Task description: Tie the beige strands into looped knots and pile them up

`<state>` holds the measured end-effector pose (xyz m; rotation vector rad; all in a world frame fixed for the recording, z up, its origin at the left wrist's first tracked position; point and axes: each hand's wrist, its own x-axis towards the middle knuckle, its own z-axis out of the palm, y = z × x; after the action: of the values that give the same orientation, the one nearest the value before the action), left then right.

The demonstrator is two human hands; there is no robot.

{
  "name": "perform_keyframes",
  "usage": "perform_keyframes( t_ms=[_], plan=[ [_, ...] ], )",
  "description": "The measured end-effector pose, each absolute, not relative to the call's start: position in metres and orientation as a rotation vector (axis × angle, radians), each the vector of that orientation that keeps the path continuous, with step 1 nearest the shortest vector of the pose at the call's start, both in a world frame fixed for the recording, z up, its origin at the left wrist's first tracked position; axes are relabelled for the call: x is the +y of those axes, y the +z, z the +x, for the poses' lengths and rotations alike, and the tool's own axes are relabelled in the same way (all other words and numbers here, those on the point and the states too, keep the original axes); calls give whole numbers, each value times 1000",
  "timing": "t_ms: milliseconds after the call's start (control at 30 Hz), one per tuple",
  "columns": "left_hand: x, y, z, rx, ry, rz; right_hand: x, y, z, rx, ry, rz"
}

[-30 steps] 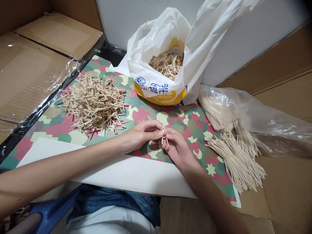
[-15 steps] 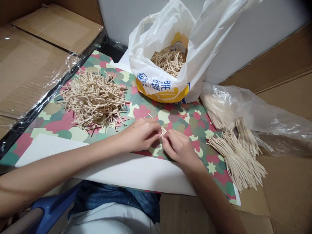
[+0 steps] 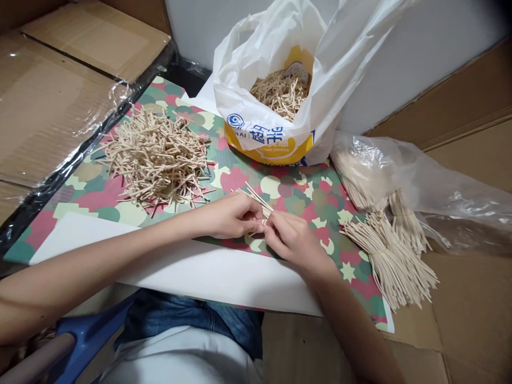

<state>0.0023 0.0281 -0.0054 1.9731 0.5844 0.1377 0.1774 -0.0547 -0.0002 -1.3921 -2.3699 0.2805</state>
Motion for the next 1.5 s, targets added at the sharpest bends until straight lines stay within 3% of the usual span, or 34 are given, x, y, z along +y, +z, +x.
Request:
perform_keyframes(
  t_ms=[300,533,933,1167,1300,1500],
  plan=[
    [26,-2,7,522,161,1760,-57,0,180,-2411,244,-1399],
    [30,4,5,509,151,1644,-55,10,186,-2130,806,-1568],
    [26,2,10,545,140,1413,-59,8,180,-1889,890,-1575],
    [13,-1,8,587,743,2113,-57,1,186,-1595,1145,-1545],
    [10,0,7,549,794,2441,-57,2,187,-1515,1220,-1508],
    [6,-1,7,583,811,2458,-57,1,186,-1461,1253,-1474]
  ],
)
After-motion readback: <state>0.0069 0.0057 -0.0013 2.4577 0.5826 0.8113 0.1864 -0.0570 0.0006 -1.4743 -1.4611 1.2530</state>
